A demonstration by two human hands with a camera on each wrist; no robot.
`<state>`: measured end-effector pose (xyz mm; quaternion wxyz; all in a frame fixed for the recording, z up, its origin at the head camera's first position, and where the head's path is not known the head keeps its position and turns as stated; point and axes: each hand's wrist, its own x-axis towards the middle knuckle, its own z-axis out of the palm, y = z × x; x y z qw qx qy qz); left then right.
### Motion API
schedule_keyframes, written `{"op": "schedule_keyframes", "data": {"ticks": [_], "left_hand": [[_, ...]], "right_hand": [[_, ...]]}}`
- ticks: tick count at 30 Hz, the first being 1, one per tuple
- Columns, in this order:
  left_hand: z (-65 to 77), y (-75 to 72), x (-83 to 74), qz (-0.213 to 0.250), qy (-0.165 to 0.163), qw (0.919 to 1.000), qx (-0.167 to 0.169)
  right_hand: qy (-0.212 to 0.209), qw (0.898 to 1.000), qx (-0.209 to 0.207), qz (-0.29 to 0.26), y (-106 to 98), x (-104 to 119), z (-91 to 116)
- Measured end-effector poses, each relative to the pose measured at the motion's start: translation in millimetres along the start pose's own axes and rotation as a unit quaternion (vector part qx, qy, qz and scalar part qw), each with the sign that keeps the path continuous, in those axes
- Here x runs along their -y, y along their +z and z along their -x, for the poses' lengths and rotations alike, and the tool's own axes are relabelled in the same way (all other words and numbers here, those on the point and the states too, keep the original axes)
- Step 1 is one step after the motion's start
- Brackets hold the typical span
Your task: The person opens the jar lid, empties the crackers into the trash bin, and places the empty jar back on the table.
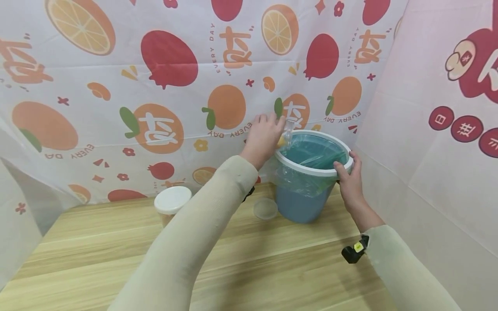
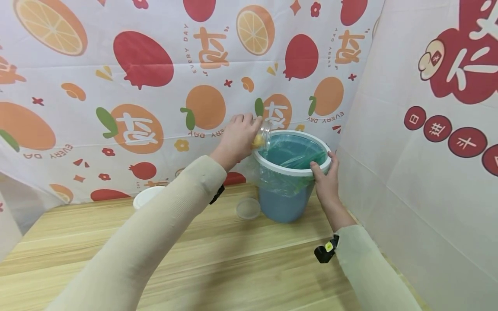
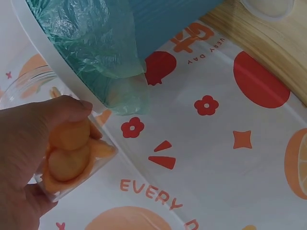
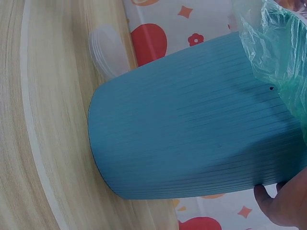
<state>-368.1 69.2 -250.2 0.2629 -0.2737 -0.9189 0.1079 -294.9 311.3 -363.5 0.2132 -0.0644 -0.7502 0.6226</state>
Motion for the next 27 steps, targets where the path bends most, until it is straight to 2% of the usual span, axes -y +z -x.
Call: {"op": "schedule_keyframes", "data": {"ticks": [5, 11, 20, 27], "left_hand": [[-2.1, -0.8, -2.5, -0.023, 0.024, 0.9994, 0.004], [-2.5, -0.2, -6.4, -0.059, 0.053, 0.9968, -0.008], [-4.7, 3.3, -12.8, -0.049, 0.073, 0.9961, -0.005], [-4.8, 5.1, -18.2, -0.082, 0.09, 0.9917, -0.039]], "right_hand": [[0.0, 1.0, -0.001, 0.0, -1.2, -0.6, -1.1], [0.002, 1.0, -0.003, 0.003, -0.4, -0.6, -1.1], [-0.006, 1.0, -0.007, 0.003, 1.2, 0.2, 0.4], [-0.008, 1.0, -0.004, 0.006, -0.3, -1.5, 0.7]]}}
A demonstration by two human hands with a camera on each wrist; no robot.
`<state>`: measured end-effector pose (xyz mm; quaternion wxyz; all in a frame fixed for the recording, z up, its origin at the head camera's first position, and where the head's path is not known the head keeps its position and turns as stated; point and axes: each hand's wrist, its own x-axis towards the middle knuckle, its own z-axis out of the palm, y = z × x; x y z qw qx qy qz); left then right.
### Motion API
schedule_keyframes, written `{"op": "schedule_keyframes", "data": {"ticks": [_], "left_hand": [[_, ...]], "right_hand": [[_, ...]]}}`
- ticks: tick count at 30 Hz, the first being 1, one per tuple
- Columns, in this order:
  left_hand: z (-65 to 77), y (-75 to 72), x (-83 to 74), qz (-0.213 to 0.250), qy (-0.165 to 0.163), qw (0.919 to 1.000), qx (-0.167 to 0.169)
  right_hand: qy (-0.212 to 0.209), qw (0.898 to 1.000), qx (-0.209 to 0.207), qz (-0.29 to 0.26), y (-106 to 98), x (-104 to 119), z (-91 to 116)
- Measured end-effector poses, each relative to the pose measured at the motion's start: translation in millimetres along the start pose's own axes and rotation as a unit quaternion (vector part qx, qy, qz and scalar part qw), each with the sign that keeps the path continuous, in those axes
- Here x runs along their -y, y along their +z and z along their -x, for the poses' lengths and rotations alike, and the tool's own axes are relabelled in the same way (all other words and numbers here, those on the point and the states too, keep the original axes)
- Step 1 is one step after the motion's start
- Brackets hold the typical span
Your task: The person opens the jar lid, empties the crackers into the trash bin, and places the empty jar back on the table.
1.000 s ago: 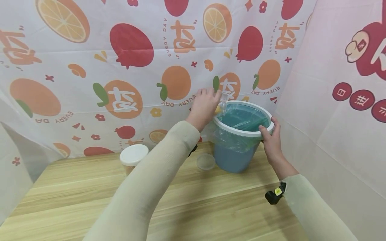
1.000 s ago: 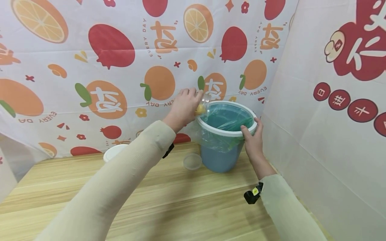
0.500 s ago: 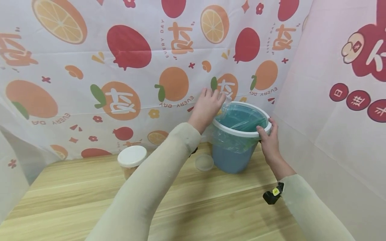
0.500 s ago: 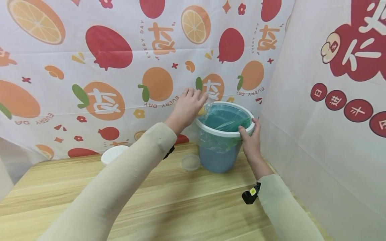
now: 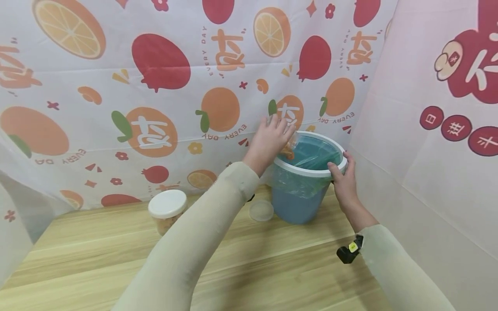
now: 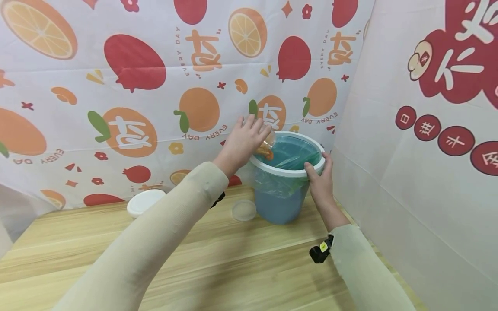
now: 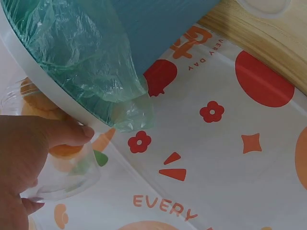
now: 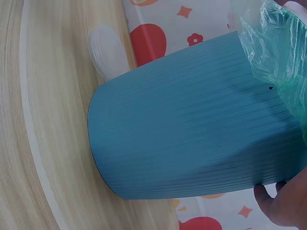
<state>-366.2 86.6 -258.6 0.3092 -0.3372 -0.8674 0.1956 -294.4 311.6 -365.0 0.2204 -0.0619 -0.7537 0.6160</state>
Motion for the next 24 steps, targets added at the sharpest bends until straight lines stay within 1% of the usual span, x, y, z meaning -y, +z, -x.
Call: {"op": "schedule_keyframes", "data": {"ticks": [4, 9, 13, 16, 21, 24], "left_hand": [[1.0, 0.7, -0.2, -0.032, 0.01, 0.9994, -0.008], [0.7, 0.7, -1.8, -0.074, 0.031, 0.9968, -0.004], [-0.6, 3.1, -6.3, -0.103, 0.06, 0.9929, -0.005], [-1.1, 6.1, -9.4, -0.122, 0.083, 0.989, -0.011], [-0.9, 10.5, -11.3, -0.155, 0.089, 0.9833, -0.035], [-0.8, 11.8, -11.3, -0.159, 0.088, 0.9825, -0.042]], "right_hand": [[0.0, 1.0, 0.005, 0.001, 2.4, 0.6, -0.2], [0.003, 1.0, 0.0, -0.001, 4.4, 1.1, -0.3], [0.004, 1.0, -0.003, -0.002, 5.3, 0.0, -1.0], [0.006, 1.0, -0.005, 0.0, 6.1, -0.7, -1.2], [0.001, 1.0, -0.003, 0.001, 6.1, -0.8, -2.1], [0.003, 1.0, -0.001, 0.003, 5.8, -0.6, -2.1]]}}
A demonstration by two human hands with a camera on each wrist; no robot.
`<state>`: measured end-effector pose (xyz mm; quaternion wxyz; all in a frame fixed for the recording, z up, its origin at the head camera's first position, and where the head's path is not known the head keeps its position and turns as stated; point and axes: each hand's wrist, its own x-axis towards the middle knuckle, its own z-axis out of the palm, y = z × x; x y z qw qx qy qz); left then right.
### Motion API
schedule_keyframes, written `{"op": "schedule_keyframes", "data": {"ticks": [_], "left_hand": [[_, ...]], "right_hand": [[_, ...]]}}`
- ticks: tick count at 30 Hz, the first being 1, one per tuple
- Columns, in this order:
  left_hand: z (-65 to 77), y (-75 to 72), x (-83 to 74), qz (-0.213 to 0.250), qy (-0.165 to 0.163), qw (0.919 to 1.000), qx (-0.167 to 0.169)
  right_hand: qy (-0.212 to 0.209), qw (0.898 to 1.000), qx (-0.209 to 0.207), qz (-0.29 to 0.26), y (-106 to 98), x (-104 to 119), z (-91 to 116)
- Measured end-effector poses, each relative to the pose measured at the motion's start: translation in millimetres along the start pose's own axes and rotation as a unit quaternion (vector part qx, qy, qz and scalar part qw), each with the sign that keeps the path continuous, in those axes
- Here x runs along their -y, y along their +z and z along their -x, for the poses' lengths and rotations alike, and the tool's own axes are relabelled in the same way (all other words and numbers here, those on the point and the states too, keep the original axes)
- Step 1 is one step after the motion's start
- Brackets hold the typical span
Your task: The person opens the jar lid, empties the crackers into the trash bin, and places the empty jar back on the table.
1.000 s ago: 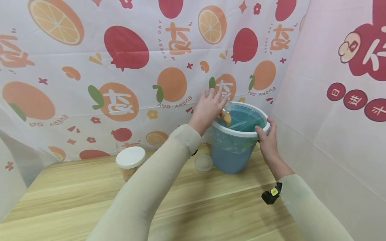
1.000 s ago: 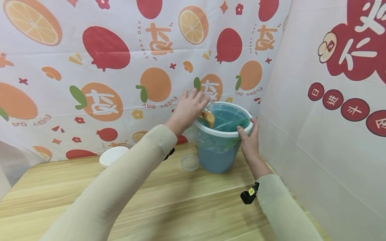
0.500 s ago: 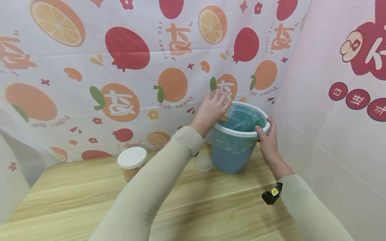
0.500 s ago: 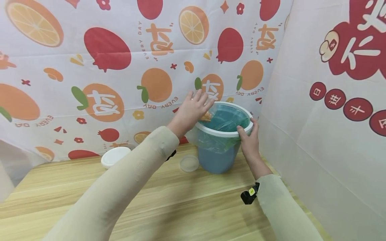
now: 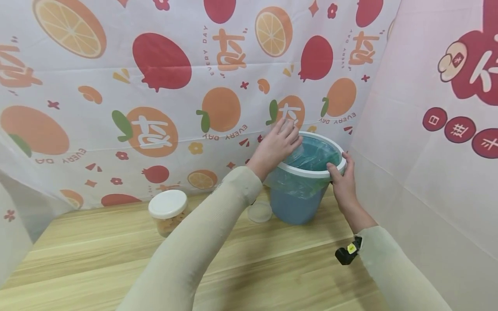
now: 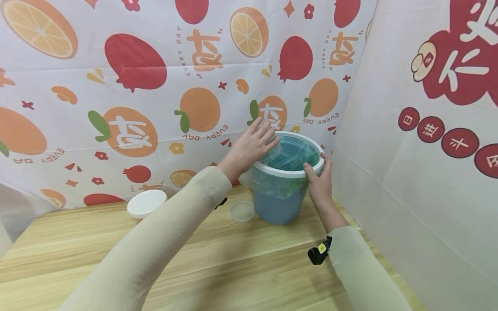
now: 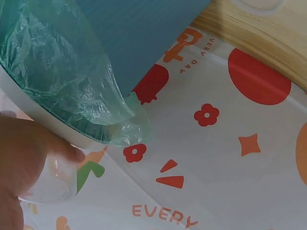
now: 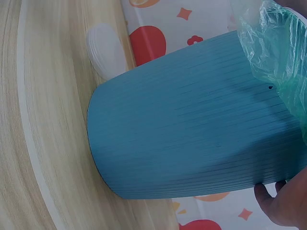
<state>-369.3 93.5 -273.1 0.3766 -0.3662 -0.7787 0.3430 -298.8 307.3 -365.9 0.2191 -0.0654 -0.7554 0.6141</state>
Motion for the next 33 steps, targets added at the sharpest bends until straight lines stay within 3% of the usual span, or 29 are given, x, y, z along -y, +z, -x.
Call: {"op": "schedule_keyframes", "data": {"ticks": [3, 6, 8, 10, 13, 17, 20, 25, 29, 31, 32, 33], "left_hand": [[0.5, 0.1, 1.3, 0.018, -0.008, 0.9998, 0.006], [5.4, 1.0, 6.1, 0.075, -0.04, 0.9959, 0.031], [9.9, 1.7, 10.2, 0.138, -0.083, 0.9857, 0.051], [15.8, 3.5, 14.4, 0.213, -0.142, 0.9646, 0.063], [26.2, 9.8, 18.5, 0.324, -0.245, 0.9126, 0.047], [44.2, 19.2, 18.1, 0.452, -0.333, 0.8275, -0.011], [60.8, 24.0, 12.0, 0.523, -0.354, 0.7748, -0.031], [89.2, 32.7, -5.0, 0.598, -0.382, 0.7022, -0.05], [115.3, 42.3, -20.9, 0.665, -0.419, 0.6151, -0.063], [129.3, 48.2, -29.1, 0.688, -0.437, 0.5764, -0.062], [135.5, 52.1, -33.3, 0.697, -0.443, 0.5608, -0.064], [141.6, 55.8, -37.6, 0.699, -0.45, 0.5527, -0.062]], "right_hand": [[0.003, 1.0, 0.0, 0.001, 0.1, 0.7, 0.8], [0.002, 1.0, 0.001, 0.003, 3.8, 1.3, 1.4], [-0.002, 1.0, 0.002, 0.003, 5.4, 1.2, 1.5], [-0.005, 1.0, 0.004, 0.003, 6.5, 1.3, 1.6], [-0.008, 1.0, 0.003, 0.002, 6.3, 0.7, 2.0], [-0.006, 1.0, -0.005, 0.002, 2.4, 0.2, 2.4], [-0.001, 1.0, -0.009, 0.002, -1.9, -1.2, 2.3], [0.006, 1.0, -0.013, -0.002, -5.0, -2.6, 2.5], [0.008, 1.0, -0.015, -0.003, -3.0, -2.0, 2.4], [0.009, 1.0, -0.014, -0.005, -1.0, -1.6, 2.2], [0.011, 1.0, -0.015, -0.006, -0.1, -1.3, 2.4], [0.013, 1.0, -0.015, -0.007, 0.6, -1.1, 2.6]]}}
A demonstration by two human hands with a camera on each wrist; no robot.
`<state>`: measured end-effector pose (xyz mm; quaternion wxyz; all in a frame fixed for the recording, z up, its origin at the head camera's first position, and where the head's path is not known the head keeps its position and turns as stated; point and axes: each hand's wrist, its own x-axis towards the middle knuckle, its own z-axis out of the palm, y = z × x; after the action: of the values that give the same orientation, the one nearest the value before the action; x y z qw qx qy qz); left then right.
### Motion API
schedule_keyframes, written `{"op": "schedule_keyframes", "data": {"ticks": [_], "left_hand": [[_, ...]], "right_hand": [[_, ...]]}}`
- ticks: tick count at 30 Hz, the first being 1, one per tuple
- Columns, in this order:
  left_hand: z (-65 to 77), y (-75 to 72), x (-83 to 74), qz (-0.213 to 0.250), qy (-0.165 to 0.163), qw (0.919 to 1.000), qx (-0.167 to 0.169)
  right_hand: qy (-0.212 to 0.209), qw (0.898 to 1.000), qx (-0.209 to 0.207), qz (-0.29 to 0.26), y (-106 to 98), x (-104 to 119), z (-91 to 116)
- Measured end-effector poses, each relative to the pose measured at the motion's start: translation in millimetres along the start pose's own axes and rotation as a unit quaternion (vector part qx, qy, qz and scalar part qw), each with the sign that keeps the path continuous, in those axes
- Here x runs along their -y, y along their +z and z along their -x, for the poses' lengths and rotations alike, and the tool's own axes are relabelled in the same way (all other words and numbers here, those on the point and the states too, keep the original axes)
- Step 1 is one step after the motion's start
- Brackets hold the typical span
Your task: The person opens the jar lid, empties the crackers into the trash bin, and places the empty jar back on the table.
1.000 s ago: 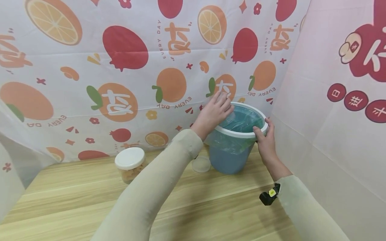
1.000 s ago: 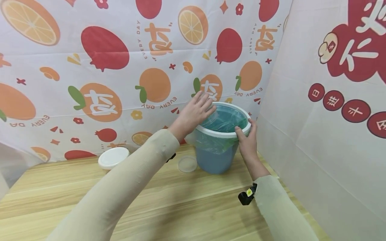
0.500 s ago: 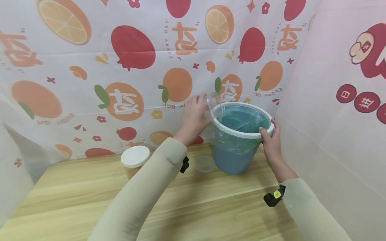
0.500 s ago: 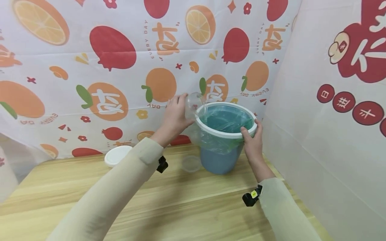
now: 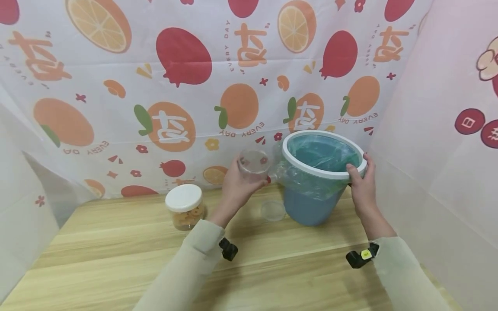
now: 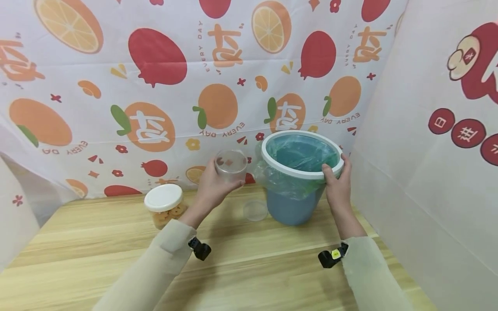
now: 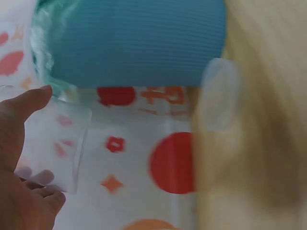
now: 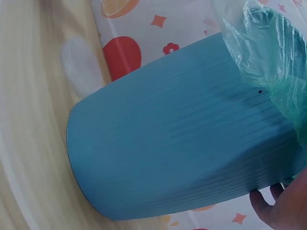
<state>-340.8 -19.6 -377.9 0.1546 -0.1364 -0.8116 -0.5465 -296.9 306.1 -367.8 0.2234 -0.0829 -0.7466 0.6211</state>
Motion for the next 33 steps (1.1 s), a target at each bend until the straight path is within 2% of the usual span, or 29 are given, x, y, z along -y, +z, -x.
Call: {"op": "schedule_keyframes", "data": {"ticks": [6, 12, 16, 19, 25, 29, 33], "left_hand": [[12.3, 5.3, 35.3, 0.018, -0.032, 0.9993, -0.007], [8.3, 15.4, 61.1, 0.031, -0.058, 0.9978, 0.004], [0.9, 22.2, 76.2, 0.03, -0.047, 0.9984, 0.009], [-4.0, 26.7, 85.7, 0.032, -0.035, 0.9988, 0.008], [-8.5, 32.0, 99.3, 0.038, -0.057, 0.9976, -0.01], [-10.5, 35.4, 108.6, 0.044, -0.053, 0.9976, -0.01], [-6.1, 36.5, 116.8, 0.029, -0.095, 0.9949, 0.016]], "right_hand": [[-0.002, 1.0, -0.004, -0.009, -0.2, 0.6, 1.1], [-0.011, 1.0, -0.004, -0.011, 0.9, -0.5, 1.0], [-0.018, 1.0, -0.003, -0.009, 1.6, -1.7, -1.3], [-0.02, 1.0, -0.003, 0.0, 1.6, -2.6, -2.1], [-0.02, 1.0, 0.0, 0.003, 3.1, -3.4, -2.5], [-0.02, 1.0, 0.0, 0.002, 3.3, -3.5, -2.5], [-0.017, 1.0, -0.005, 0.003, 2.2, -3.4, -2.4]]}}
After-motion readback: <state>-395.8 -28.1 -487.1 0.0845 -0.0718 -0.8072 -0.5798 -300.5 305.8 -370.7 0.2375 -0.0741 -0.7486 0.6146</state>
